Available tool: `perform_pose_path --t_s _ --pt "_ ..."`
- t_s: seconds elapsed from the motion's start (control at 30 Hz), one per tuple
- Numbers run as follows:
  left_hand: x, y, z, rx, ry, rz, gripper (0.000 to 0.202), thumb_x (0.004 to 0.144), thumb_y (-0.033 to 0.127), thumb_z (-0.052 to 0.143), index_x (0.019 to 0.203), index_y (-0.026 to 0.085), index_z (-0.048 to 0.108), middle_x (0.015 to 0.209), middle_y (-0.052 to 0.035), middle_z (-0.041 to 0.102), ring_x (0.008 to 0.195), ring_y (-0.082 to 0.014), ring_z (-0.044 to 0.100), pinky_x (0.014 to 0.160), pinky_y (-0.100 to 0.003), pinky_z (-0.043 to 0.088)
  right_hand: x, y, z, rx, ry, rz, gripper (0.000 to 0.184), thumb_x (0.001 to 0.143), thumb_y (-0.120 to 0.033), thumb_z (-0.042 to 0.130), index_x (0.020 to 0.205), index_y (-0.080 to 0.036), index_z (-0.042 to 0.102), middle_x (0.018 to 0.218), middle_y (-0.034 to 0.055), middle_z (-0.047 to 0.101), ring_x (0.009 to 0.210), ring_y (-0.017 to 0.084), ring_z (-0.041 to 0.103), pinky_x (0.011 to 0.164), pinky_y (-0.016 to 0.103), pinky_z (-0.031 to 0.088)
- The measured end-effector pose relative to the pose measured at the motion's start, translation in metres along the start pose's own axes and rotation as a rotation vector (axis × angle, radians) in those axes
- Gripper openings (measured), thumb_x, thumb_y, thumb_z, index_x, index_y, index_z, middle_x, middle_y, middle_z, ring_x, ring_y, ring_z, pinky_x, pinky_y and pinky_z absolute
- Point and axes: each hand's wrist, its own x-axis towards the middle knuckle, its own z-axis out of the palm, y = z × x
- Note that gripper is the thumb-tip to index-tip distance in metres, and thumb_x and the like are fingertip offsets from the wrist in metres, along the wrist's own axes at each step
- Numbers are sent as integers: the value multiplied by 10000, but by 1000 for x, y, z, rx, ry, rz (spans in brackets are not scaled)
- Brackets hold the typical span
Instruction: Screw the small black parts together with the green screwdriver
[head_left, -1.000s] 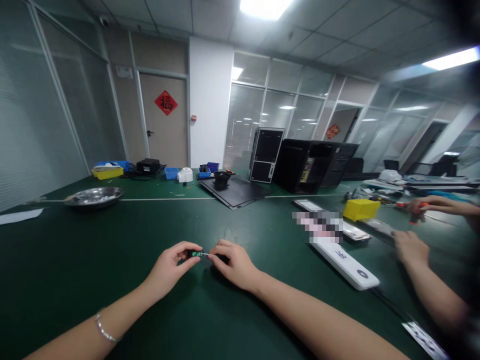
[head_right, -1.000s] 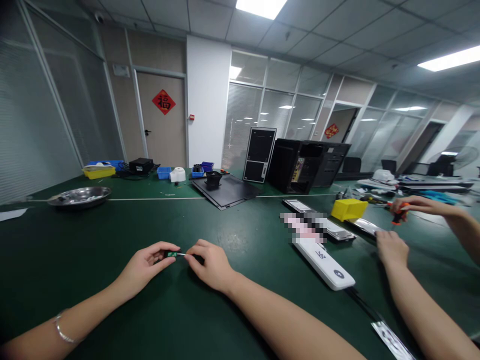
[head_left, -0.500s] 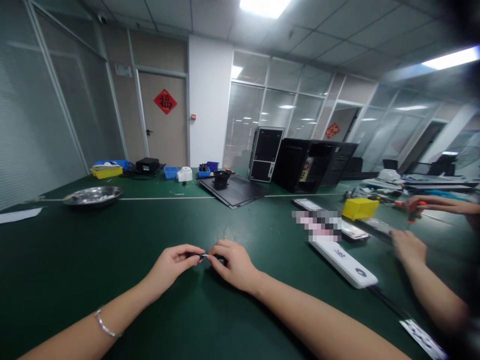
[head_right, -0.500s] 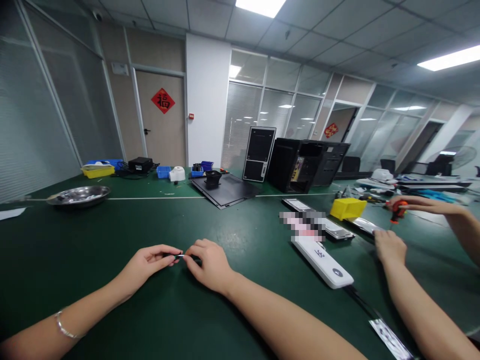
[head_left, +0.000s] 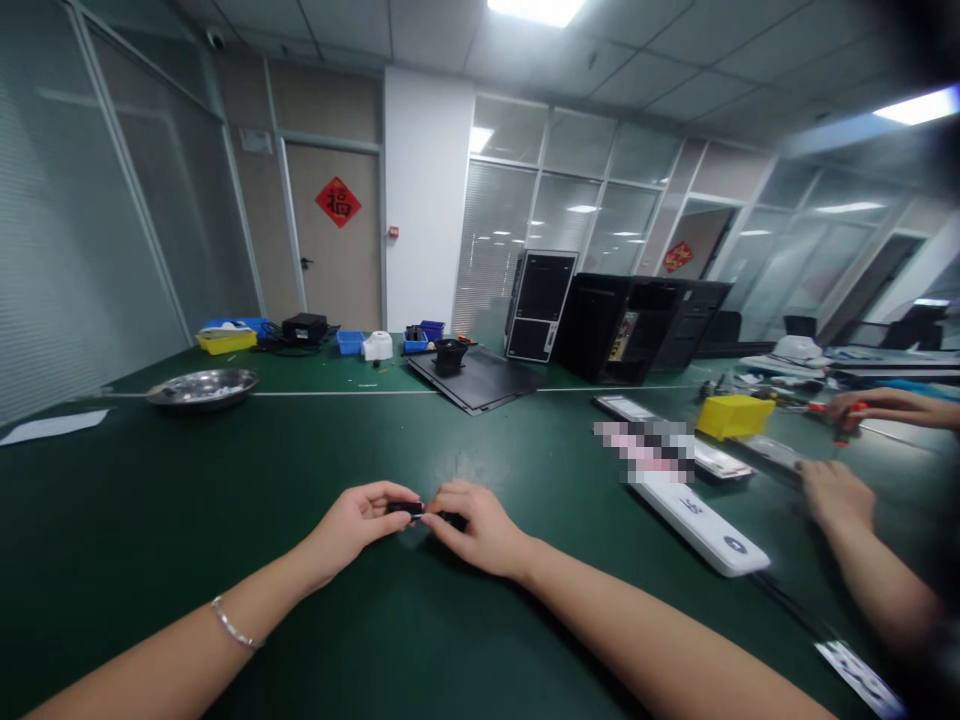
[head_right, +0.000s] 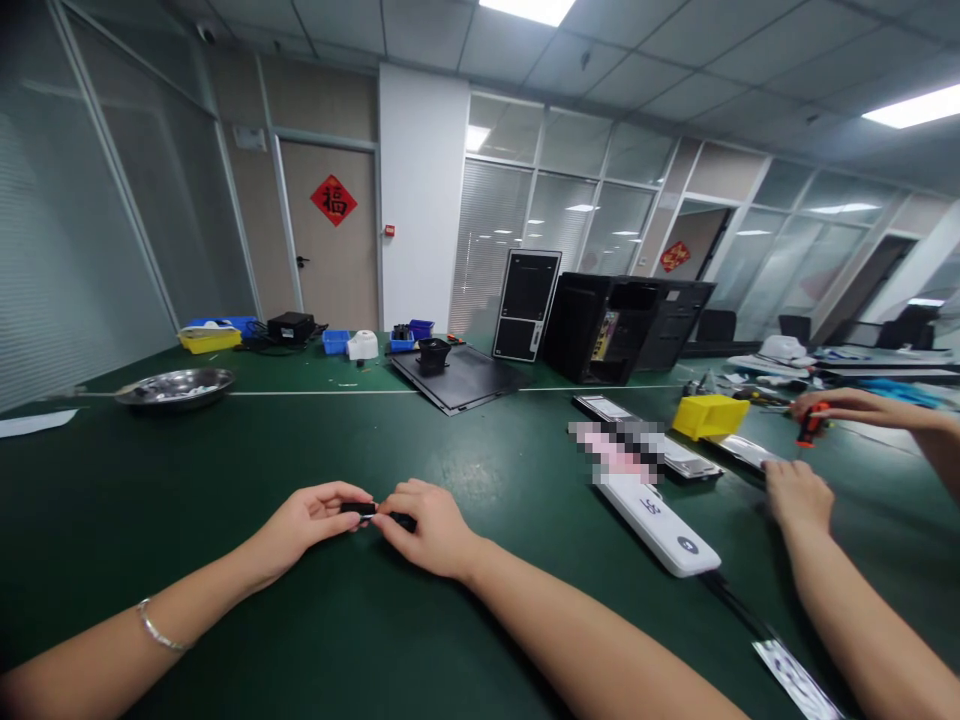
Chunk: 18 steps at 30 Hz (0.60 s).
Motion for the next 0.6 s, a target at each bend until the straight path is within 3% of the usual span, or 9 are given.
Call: perform_pose_path --t_s 0.1,0.27,0.6 --pt "1 -1 -2 -21 -24 -5 338 716 255 781 1036 177 709 1061 -85 744 1003 -254 682 936 -404 510 0 -1 0 28 0 -18 192 961 -275 526 869 -202 678 786 33 666 759 171 597 744 285 467" --pt "2 -3 -3 -14 57 2 380 725 262 769 1086 195 673 1011 -69 726 1050 -252 652 984 -408 464 1 -1 2 32 3 17 202 964 -288 528 848 -205 670 784 32 662 774 171 597 744 281 468" --pt "2 -4 -3 0 87 12 354 740 287 745 1069 192 653 892 -28 668 902 -216 650 879 -361 468 -1 -1 0 33 8 66 199 964 -282 532 842 -200 666 772 29 653 766 170 596 737 281 467"
